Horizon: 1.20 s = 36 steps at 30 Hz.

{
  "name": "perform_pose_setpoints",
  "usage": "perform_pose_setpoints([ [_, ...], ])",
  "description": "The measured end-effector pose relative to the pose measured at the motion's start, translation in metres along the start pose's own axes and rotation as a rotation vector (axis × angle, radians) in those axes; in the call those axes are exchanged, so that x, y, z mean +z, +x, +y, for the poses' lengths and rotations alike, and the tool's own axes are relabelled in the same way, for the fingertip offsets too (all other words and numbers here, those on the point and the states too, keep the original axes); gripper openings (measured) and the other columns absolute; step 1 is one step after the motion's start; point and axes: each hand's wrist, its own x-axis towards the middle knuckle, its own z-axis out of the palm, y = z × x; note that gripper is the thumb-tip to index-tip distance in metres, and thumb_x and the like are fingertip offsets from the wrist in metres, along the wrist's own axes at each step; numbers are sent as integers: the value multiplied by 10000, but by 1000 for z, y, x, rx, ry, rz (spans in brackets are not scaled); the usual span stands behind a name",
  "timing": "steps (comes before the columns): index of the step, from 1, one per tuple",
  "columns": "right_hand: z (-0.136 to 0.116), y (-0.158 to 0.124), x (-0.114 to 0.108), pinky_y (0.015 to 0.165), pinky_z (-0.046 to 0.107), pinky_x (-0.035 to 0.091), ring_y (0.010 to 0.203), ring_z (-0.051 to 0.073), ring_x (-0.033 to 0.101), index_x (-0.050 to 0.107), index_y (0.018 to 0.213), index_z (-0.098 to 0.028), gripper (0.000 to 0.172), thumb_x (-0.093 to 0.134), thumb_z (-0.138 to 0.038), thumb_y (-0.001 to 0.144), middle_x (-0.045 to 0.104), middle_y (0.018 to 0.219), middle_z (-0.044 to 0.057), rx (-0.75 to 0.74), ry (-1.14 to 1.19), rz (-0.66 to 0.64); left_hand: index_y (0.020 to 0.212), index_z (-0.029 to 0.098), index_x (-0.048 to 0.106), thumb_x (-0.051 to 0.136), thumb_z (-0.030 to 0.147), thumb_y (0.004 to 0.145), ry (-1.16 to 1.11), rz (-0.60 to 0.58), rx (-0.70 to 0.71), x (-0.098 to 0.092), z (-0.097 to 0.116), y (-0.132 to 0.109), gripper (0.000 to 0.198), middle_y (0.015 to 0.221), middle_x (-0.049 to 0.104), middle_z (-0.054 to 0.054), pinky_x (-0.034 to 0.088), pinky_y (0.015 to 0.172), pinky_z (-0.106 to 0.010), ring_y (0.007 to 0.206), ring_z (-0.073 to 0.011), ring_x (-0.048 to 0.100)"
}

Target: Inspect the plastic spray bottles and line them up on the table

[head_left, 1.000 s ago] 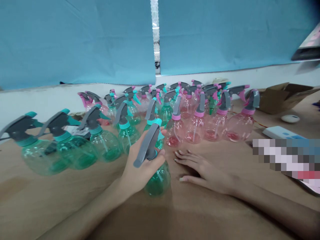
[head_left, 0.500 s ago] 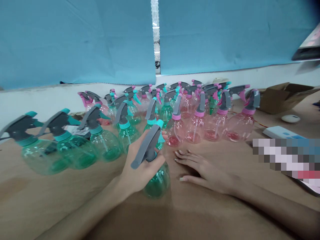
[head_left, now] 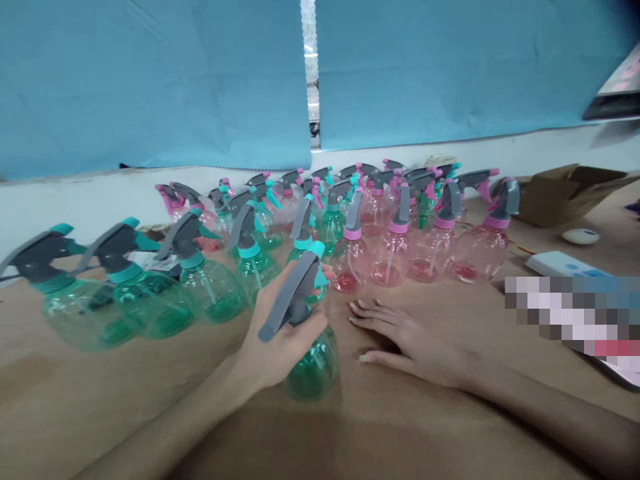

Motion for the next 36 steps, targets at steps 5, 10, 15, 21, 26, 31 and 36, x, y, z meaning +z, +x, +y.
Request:
perform_pose_setpoints([
  [5,2,0,2,1114,466,253,1347,241,325,373,1403,-252,602,496,-526,883,377,1459,53,-2,11,7,1092,256,552,520,237,763,-52,-12,2,4,0,-1,332,921,659,-14,498,613,-278,725,-184,622],
  [10,1,0,0,1113,455,262,1348,234,323,377,1402,-223,619,473,-549,885,376,1460,61,11,-19,-21,1188,285,519,504,241,802,-26,12,17,6,-3,-3,389,919,653,3,497,643,-282,656,-158,564],
  [15,-1,1,-1,1117,454,255,1352,227,317,384,1398,-228,609,455,-556,890,374,1461,53,13,-28,-32,1197,293,521,504,253,817,18,19,27,7,-5,-4,383,849,634,3,485,651,-293,655,-168,534],
  [21,0,0,-1,1119,447,254,1351,227,317,388,1396,-228,605,460,-553,890,376,1460,50,8,-26,-27,1208,289,515,502,251,817,12,16,36,6,-5,-3,393,893,650,-1,484,669,-297,680,-173,555],
  [26,-2,0,-2,1119,449,252,1348,228,325,390,1395,-214,612,456,-555,891,380,1458,59,18,-27,-30,1191,281,537,504,245,799,2,31,38,7,-4,-3,395,925,658,-1,488,670,-294,712,-178,584],
  [31,-2,0,-1,1115,445,262,1346,230,329,400,1389,-203,614,455,-556,890,392,1450,66,15,-40,-29,1178,284,550,510,264,806,24,36,17,7,-4,-3,375,823,646,11,486,641,-292,661,-174,564],
  [36,0,0,-1,1112,447,268,1349,230,323,385,1398,-220,613,461,-554,889,383,1456,58,9,-36,-23,1168,284,555,530,265,795,6,45,37,6,-4,-4,374,839,655,9,484,639,-286,638,-165,549],
])
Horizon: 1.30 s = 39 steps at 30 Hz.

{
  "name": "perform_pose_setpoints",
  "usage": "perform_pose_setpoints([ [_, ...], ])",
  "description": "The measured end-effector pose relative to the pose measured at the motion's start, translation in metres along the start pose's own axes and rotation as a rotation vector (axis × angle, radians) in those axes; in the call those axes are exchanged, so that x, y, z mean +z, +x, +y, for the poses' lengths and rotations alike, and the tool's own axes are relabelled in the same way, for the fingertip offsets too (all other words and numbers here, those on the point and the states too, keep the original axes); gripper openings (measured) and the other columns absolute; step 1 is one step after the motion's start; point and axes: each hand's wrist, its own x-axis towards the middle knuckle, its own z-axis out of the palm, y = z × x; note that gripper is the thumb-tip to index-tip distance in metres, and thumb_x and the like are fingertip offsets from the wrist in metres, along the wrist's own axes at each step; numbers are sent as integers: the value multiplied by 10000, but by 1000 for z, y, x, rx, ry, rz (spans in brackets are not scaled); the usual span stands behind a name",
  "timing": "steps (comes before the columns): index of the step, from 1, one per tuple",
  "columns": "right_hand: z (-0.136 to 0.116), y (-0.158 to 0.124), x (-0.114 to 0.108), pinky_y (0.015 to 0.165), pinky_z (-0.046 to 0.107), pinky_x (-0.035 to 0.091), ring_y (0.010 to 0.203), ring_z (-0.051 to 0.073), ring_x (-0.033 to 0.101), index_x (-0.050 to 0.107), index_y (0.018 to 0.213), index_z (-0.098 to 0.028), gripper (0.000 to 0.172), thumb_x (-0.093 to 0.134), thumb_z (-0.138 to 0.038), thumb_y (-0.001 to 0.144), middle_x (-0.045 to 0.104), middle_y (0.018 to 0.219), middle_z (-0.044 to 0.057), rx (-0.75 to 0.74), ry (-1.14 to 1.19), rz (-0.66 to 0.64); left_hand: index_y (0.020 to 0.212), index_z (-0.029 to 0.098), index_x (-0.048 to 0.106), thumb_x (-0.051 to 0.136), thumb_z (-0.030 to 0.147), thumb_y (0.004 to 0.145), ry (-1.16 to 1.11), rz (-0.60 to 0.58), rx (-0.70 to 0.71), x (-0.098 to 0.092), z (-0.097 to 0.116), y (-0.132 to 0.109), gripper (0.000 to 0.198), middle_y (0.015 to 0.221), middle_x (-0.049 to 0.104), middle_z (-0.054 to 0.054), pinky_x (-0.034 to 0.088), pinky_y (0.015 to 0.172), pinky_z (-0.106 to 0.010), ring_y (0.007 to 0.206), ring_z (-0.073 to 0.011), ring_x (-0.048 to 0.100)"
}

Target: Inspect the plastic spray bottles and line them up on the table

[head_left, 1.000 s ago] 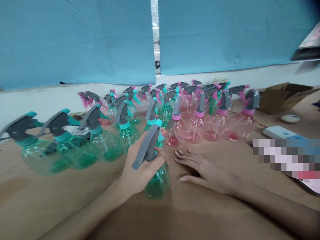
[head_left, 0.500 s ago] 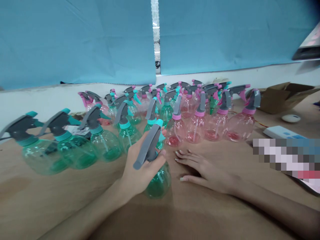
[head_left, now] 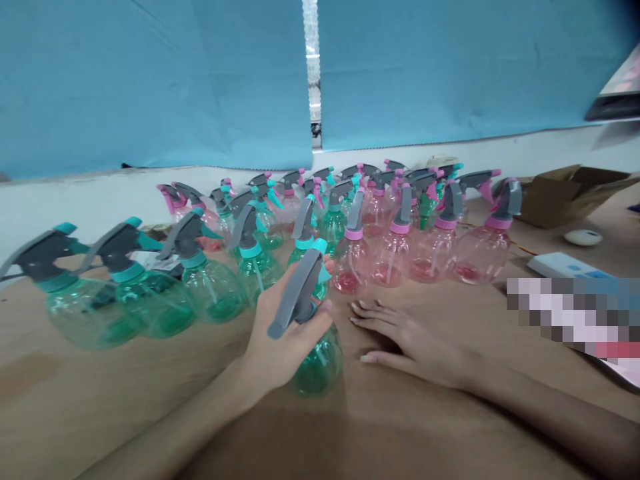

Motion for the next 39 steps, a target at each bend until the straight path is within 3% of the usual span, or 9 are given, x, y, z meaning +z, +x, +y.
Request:
perform_pose_setpoints([
  [7,0,0,0,1120,447,253,1349,229,322,396,1391,-213,613,467,-553,886,386,1454,56,4,9,-4,1163,269,539,513,251,807,-37,-16,11,0,0,1,358,910,647,-2,474,630,-269,651,-152,536],
  [21,0,0,0,1110,456,271,1342,236,335,379,1401,-231,606,473,-541,888,398,1448,57,-6,13,10,1138,256,540,508,269,815,-37,-24,0,0,-1,0,325,730,548,27,430,576,-254,597,-142,466],
  [39,-1,0,-1,1123,453,241,1349,227,321,376,1402,-237,597,470,-535,893,367,1463,49,-3,5,4,1082,272,563,526,270,802,-24,0,-10,1,0,0,283,774,599,15,452,585,-268,603,-145,494],
])
